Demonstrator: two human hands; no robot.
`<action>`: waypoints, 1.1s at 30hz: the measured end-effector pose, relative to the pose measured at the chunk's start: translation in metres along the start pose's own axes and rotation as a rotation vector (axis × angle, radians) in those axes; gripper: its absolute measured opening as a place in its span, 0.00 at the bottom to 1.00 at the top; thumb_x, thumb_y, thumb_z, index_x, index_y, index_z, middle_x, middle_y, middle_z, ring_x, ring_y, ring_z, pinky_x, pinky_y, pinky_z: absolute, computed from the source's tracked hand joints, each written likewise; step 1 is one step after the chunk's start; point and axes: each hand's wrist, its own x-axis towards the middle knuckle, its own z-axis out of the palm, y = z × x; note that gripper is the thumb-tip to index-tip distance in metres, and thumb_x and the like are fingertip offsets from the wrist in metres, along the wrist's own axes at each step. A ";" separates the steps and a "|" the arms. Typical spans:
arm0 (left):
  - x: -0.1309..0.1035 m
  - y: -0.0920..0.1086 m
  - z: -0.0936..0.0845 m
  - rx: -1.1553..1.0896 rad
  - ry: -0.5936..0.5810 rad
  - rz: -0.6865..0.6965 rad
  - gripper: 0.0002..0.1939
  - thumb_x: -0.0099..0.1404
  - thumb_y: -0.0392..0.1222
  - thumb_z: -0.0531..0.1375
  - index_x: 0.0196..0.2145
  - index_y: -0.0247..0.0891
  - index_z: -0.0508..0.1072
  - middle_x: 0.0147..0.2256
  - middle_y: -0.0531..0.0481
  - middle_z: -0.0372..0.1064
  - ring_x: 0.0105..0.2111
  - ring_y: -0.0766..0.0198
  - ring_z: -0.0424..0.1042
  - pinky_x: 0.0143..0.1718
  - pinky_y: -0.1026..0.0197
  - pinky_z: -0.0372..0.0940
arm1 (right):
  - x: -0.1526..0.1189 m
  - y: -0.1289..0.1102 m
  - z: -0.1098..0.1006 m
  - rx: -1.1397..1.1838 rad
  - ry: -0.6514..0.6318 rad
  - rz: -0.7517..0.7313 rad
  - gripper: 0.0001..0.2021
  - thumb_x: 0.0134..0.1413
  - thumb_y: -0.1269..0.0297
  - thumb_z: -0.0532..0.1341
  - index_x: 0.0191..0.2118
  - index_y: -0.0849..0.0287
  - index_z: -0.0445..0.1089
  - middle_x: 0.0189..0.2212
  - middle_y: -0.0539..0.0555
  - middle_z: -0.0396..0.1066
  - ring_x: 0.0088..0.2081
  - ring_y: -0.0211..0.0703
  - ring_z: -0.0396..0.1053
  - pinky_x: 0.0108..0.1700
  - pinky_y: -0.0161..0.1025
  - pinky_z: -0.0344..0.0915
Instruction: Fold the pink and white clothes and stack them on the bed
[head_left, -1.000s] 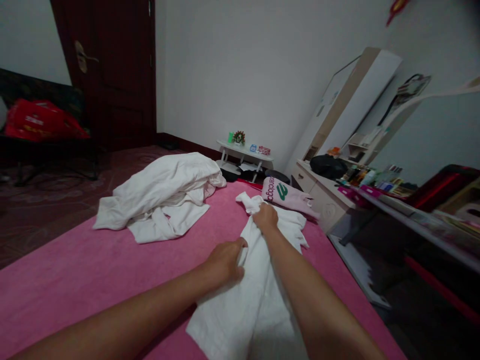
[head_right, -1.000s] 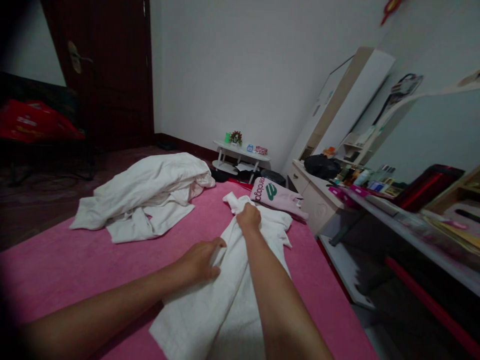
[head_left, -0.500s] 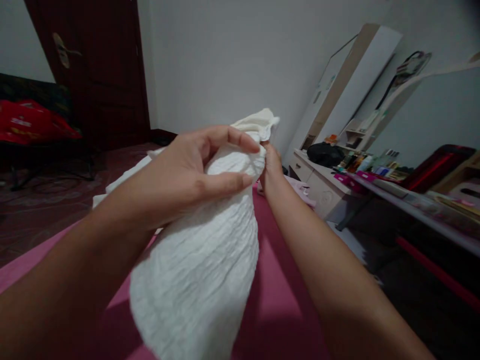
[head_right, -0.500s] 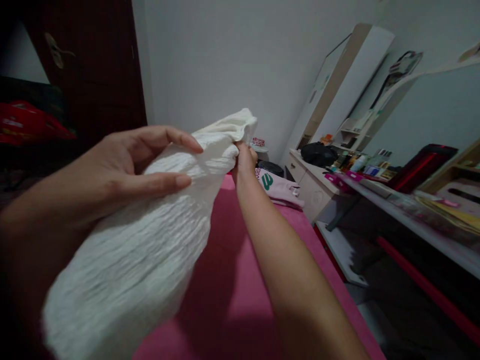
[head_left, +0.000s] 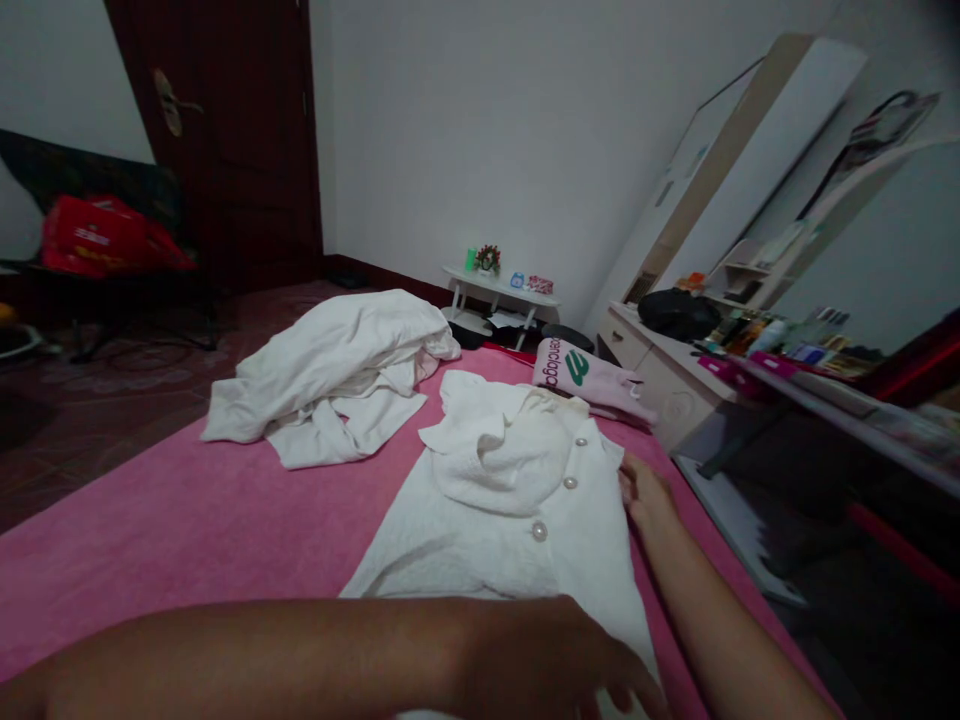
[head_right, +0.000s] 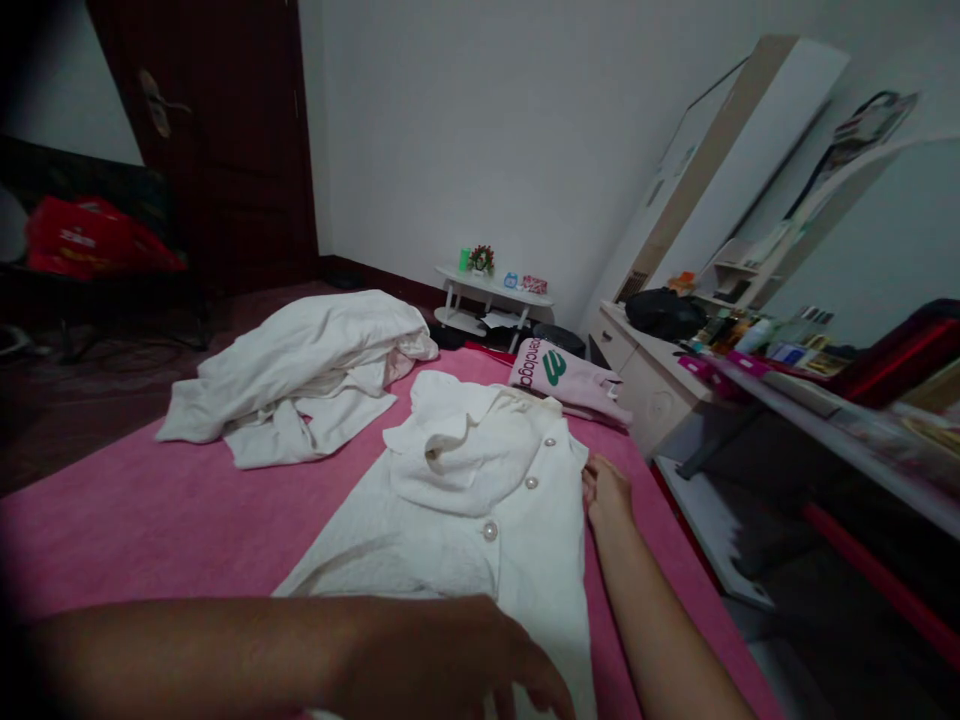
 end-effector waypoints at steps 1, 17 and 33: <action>-0.002 -0.002 0.000 -0.031 0.014 -0.020 0.25 0.60 0.34 0.59 0.55 0.32 0.68 0.41 0.44 0.73 0.35 0.63 0.75 0.32 0.68 0.67 | 0.004 0.009 -0.005 0.002 0.037 0.053 0.06 0.48 0.64 0.62 0.33 0.58 0.69 0.29 0.53 0.70 0.29 0.45 0.70 0.29 0.40 0.68; -0.069 -0.081 -0.093 0.726 0.549 -0.682 0.36 0.49 0.40 0.66 0.57 0.47 0.64 0.51 0.42 0.66 0.37 0.55 0.73 0.37 0.59 0.66 | -0.015 0.010 0.032 -0.116 -0.076 -0.168 0.15 0.39 0.63 0.61 0.37 0.60 0.69 0.31 0.52 0.72 0.31 0.41 0.69 0.35 0.38 0.65; -0.027 -0.096 -0.160 0.986 0.883 -0.263 0.17 0.59 0.34 0.59 0.47 0.36 0.68 0.49 0.40 0.63 0.47 0.56 0.66 0.45 0.57 0.62 | -0.043 -0.007 0.022 -0.174 -0.174 -0.218 0.10 0.44 0.64 0.58 0.36 0.60 0.70 0.27 0.51 0.71 0.29 0.41 0.68 0.31 0.35 0.61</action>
